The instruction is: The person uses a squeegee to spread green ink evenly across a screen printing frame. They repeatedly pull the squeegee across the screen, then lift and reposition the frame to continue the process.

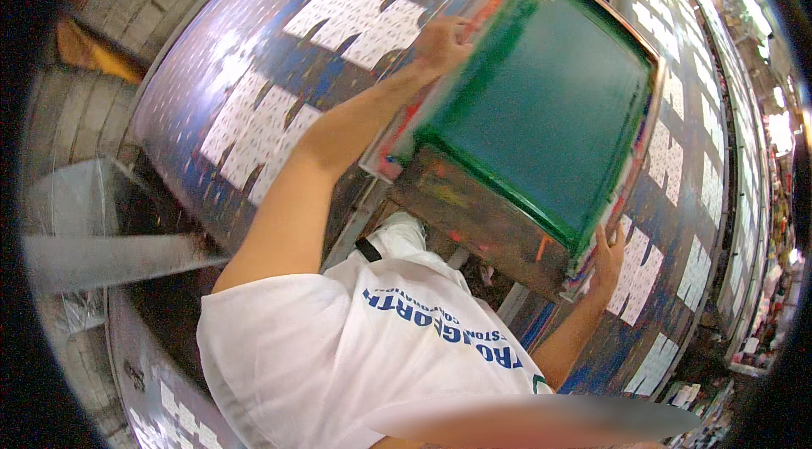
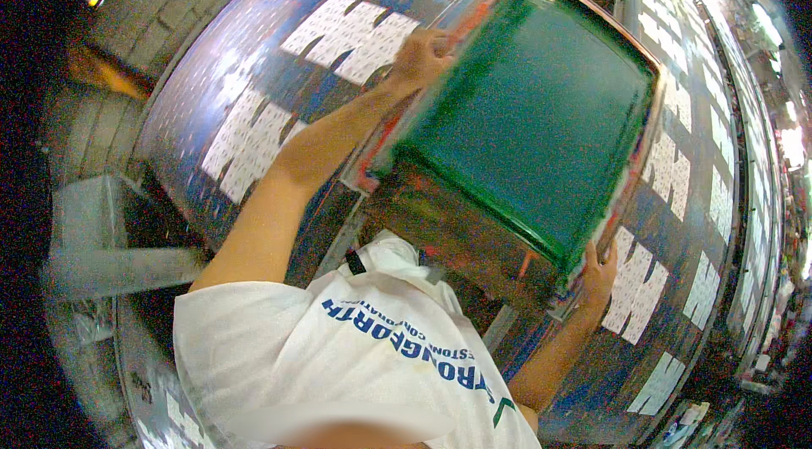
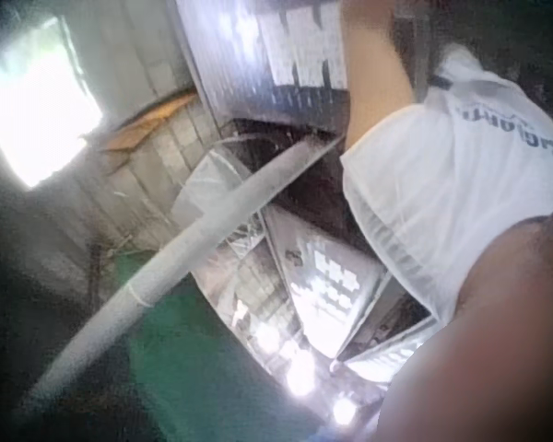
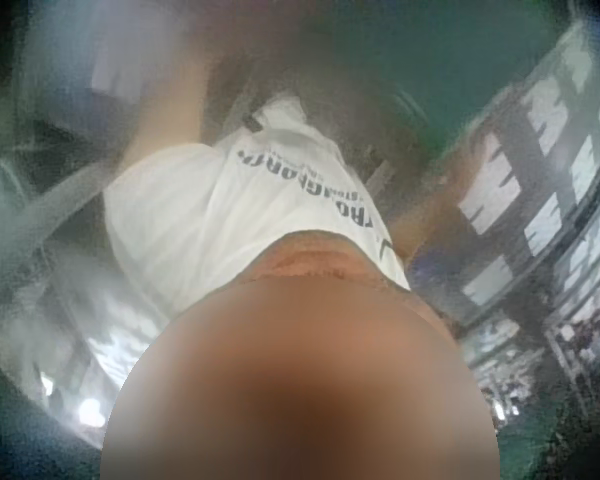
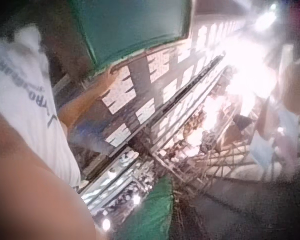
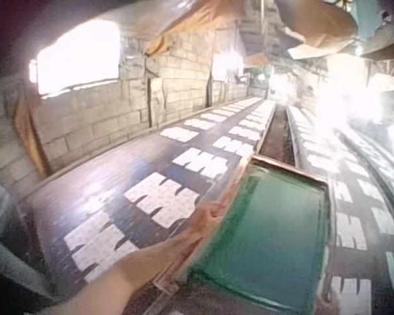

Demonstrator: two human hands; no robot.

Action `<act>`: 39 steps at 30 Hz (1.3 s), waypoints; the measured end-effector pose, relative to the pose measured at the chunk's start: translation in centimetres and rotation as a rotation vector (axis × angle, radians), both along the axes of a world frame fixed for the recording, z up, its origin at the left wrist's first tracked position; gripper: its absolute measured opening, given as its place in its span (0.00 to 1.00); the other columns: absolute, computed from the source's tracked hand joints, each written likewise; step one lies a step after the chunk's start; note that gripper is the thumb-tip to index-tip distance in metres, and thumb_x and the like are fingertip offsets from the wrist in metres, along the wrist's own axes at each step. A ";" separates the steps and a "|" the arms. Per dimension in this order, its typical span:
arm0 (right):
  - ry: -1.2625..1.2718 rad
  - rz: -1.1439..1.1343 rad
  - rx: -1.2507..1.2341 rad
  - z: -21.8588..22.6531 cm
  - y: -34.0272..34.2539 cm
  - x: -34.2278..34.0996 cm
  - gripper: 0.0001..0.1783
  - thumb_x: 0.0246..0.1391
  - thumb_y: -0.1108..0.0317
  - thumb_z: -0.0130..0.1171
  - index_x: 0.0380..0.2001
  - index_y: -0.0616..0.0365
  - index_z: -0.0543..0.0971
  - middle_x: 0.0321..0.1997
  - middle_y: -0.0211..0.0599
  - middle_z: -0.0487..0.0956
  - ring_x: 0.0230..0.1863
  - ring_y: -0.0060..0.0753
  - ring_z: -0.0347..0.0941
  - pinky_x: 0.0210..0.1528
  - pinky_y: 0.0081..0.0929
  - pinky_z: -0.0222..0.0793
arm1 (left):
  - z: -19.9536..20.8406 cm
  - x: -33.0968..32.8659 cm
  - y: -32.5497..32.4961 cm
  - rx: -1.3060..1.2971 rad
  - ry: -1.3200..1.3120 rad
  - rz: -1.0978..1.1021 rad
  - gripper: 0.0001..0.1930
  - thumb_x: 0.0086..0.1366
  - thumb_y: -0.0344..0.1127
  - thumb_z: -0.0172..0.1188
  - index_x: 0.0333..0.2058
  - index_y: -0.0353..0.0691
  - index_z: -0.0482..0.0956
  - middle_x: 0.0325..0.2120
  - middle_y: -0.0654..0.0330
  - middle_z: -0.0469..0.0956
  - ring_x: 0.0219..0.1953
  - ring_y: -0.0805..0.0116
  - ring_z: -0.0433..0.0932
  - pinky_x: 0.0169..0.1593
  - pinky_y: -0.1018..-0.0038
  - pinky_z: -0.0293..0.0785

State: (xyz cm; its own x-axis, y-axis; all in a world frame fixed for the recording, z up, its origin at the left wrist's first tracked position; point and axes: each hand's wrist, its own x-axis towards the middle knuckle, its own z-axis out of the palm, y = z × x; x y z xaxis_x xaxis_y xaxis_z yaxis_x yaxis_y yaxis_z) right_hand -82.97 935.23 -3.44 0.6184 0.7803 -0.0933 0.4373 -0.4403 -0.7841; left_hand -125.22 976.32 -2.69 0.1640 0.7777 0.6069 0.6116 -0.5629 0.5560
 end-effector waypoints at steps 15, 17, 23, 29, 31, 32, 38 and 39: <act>-0.082 0.455 0.162 4.0 44.3 -1.3 0.51 0.58 0.52 0.71 0.74 0.71 0.59 0.65 0.71 0.75 0.66 0.64 0.74 0.69 0.47 0.68 | 1.1 -13.3 30.2 -0.324 -0.008 0.422 0.32 0.54 0.43 0.79 0.56 0.35 0.82 0.43 0.52 0.88 0.42 0.64 0.86 0.48 0.68 0.81; -0.103 0.448 0.134 4.6 48.7 -0.4 0.52 0.58 0.51 0.71 0.73 0.72 0.59 0.62 0.72 0.76 0.64 0.65 0.75 0.68 0.47 0.69 | 0.2 -12.7 33.9 -0.364 -0.051 0.433 0.31 0.54 0.42 0.79 0.55 0.36 0.83 0.44 0.49 0.88 0.44 0.61 0.87 0.50 0.68 0.81; 0.107 0.455 0.131 4.6 60.1 6.3 0.53 0.60 0.48 0.70 0.74 0.74 0.59 0.72 0.69 0.69 0.74 0.55 0.67 0.75 0.42 0.60 | -0.6 -7.7 44.9 -0.341 0.015 0.468 0.31 0.54 0.44 0.80 0.55 0.36 0.84 0.48 0.47 0.87 0.50 0.58 0.86 0.54 0.65 0.80; -0.063 0.291 0.333 -0.1 73.4 13.8 0.49 0.52 0.50 0.75 0.68 0.73 0.68 0.55 0.69 0.81 0.57 0.61 0.80 0.62 0.44 0.74 | -1.4 0.9 56.1 -0.331 0.207 0.530 0.34 0.53 0.50 0.78 0.54 0.34 0.83 0.48 0.45 0.86 0.49 0.55 0.86 0.54 0.63 0.79; -0.024 0.332 0.386 -0.1 78.3 17.4 0.49 0.52 0.50 0.75 0.68 0.72 0.69 0.55 0.68 0.82 0.58 0.60 0.80 0.63 0.43 0.74 | -0.3 4.0 61.0 -0.344 0.201 0.524 0.35 0.52 0.52 0.77 0.52 0.32 0.84 0.47 0.45 0.86 0.49 0.53 0.86 0.55 0.63 0.78; 0.002 0.336 0.346 0.2 79.6 18.7 0.48 0.52 0.50 0.75 0.67 0.71 0.70 0.56 0.67 0.82 0.58 0.60 0.80 0.63 0.43 0.74 | 0.7 5.3 63.0 -0.334 0.186 0.487 0.34 0.52 0.51 0.77 0.51 0.32 0.85 0.47 0.45 0.86 0.48 0.54 0.86 0.54 0.63 0.79; 0.056 0.339 0.343 0.6 91.3 27.4 0.51 0.52 0.48 0.74 0.71 0.69 0.67 0.60 0.64 0.80 0.63 0.57 0.78 0.66 0.42 0.71 | 2.4 12.9 74.0 -0.582 0.094 0.380 0.29 0.55 0.49 0.76 0.48 0.30 0.87 0.40 0.52 0.89 0.42 0.62 0.86 0.48 0.67 0.79; 0.041 0.338 0.338 0.3 92.8 28.8 0.52 0.51 0.48 0.75 0.71 0.69 0.66 0.61 0.65 0.80 0.63 0.58 0.78 0.67 0.42 0.70 | 2.4 14.1 75.3 -0.593 0.148 0.398 0.30 0.55 0.53 0.76 0.47 0.32 0.88 0.40 0.52 0.89 0.41 0.61 0.86 0.48 0.65 0.79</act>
State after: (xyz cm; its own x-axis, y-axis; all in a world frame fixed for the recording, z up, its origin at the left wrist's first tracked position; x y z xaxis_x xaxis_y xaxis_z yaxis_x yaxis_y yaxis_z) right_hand -54.19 1028.04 -3.10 0.3261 0.9278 0.1814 0.4774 0.0040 -0.8787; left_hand -111.14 1051.66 -0.28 -0.1522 0.9866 0.0582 0.7994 0.0883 0.5943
